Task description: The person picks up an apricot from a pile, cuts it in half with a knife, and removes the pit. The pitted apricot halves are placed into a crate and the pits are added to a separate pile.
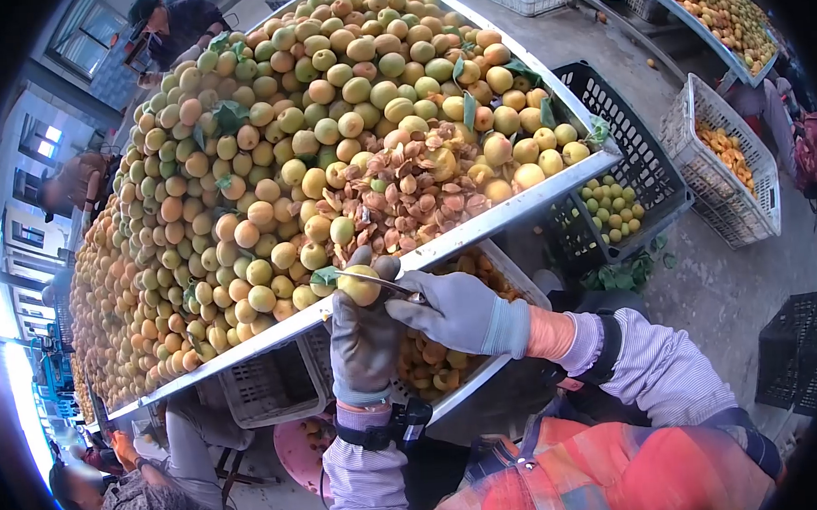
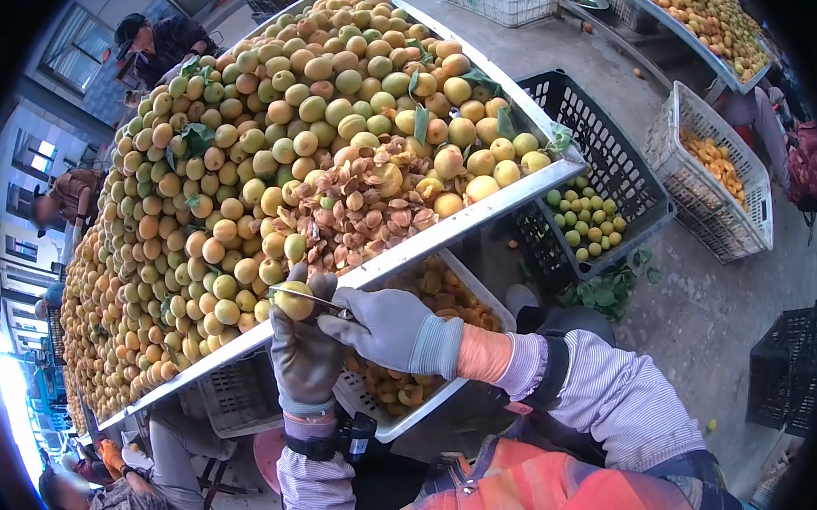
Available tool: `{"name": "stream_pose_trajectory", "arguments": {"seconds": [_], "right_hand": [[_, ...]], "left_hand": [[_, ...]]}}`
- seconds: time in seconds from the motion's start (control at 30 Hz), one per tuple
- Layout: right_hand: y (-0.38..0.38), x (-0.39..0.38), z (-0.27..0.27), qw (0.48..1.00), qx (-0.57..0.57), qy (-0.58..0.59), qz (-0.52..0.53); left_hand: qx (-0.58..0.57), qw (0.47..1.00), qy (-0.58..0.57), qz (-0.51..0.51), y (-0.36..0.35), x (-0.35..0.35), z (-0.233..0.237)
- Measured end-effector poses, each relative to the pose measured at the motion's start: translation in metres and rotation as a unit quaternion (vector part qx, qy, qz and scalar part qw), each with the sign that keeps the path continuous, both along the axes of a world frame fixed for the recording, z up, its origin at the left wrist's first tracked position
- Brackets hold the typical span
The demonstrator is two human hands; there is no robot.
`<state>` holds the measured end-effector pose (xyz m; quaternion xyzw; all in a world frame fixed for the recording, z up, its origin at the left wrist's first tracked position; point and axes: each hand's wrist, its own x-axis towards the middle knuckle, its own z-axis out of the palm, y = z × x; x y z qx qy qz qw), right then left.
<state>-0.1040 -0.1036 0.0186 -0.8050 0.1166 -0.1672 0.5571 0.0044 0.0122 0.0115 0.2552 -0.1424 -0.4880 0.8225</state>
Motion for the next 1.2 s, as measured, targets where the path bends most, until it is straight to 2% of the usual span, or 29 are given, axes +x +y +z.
{"name": "stream_pose_trajectory", "arguments": {"seconds": [0.07,0.17,0.23,0.3,0.37,0.5,0.57,0.6,0.67,0.83,0.9,1.03,1.1,1.13,1.2], "right_hand": [[0.002,0.001,-0.004,0.999,-0.034,-0.007,-0.001],[0.002,-0.001,0.005,1.0,-0.006,0.005,0.02],[0.001,-0.002,0.006,0.999,0.005,0.014,0.034],[-0.002,-0.002,0.008,0.998,0.017,0.021,0.048],[-0.008,-0.003,0.016,0.98,0.082,0.142,0.111],[-0.003,-0.004,0.018,0.991,0.05,0.086,0.091],[-0.004,-0.002,0.021,0.985,0.105,0.103,0.09],[-0.002,-0.001,0.018,0.985,0.104,0.103,0.089],[0.003,0.001,0.009,0.996,0.063,0.013,0.055],[-0.008,-0.002,0.02,0.994,0.041,0.033,0.091],[-0.017,-0.001,0.024,0.989,0.032,0.046,0.134],[-0.017,-0.001,0.011,0.99,-0.003,0.061,0.129],[-0.011,0.0,0.001,0.993,0.073,-0.02,0.091],[-0.011,-0.001,0.005,0.993,0.071,-0.02,0.092],[-0.01,-0.001,0.013,0.981,0.126,0.101,0.106]], "left_hand": [[0.018,1.0,-0.023,0.006,0.001,0.0,0.001],[0.033,0.998,-0.06,0.006,0.004,0.002,0.007],[0.104,0.982,-0.155,0.03,0.006,0.004,0.023],[0.129,0.971,-0.2,0.018,0.01,0.011,0.033],[0.194,0.943,-0.269,-0.014,0.016,0.02,0.044],[0.15,0.96,-0.238,0.001,0.013,0.015,0.029],[0.063,0.991,-0.106,0.043,0.004,0.003,0.02],[0.061,0.991,-0.107,0.043,0.002,-0.002,0.02],[0.044,0.996,-0.019,0.073,0.0,-0.01,0.021],[0.047,0.994,-0.086,0.038,0.005,0.0,0.021],[0.109,0.978,-0.179,0.015,0.01,0.006,0.026],[0.168,0.954,-0.246,-0.023,0.012,0.014,0.034],[0.162,0.96,-0.229,-0.014,0.007,0.012,0.032],[0.154,0.965,-0.212,0.0,0.004,0.011,0.03],[0.119,0.975,-0.183,0.034,-0.003,-0.004,0.025]]}}
